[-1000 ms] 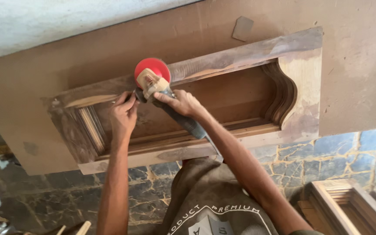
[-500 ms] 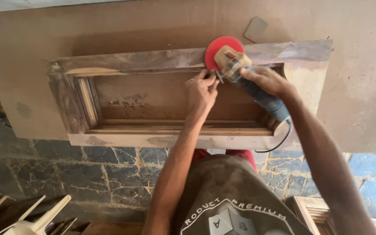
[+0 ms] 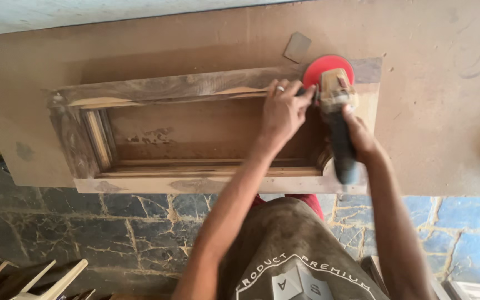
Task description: The person sands the surface and edges of a wooden frame using a power sander, holding the frame steady with one hand while moving the tool across the wood.
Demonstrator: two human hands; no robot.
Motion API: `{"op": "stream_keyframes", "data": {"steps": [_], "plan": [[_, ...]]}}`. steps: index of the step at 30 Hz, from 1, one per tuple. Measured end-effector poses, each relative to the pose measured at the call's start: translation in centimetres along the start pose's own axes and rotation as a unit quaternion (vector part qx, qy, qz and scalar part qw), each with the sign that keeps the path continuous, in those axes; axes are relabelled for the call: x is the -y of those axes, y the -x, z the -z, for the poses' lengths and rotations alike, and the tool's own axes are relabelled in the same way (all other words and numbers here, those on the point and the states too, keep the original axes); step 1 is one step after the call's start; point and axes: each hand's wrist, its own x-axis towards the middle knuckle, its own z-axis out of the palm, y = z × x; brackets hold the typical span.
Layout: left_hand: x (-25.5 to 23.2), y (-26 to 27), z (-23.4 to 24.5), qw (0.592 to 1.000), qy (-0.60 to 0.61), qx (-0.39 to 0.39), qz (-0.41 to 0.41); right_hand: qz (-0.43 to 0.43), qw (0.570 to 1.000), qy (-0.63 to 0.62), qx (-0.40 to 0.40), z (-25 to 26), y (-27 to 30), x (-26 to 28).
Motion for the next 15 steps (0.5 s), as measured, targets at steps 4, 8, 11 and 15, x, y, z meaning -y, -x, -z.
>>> {"op": "stream_keyframes", "data": {"steps": [4,8,11,15], "plan": [[5.2,-2.1,3.0,0.995,-0.017,0.071,-0.066,-0.005,0.992,-0.119,-0.041,-7.2,-1.2,-0.8],[10.9,-3.1,6.6,0.995,-0.021,0.053,-0.087,0.089,0.987,-0.112,-0.067,-15.1,-3.6,-0.1],[15.0,-2.7,9.7,0.990,-0.041,0.093,-0.097,0.070,0.985,-0.154,-0.031,-20.0,-4.4,0.3],[18.4,-1.2,12.7,0.992,-0.024,0.093,-0.080,0.082,0.989,-0.118,-0.021,-24.5,-5.2,0.1]]}}
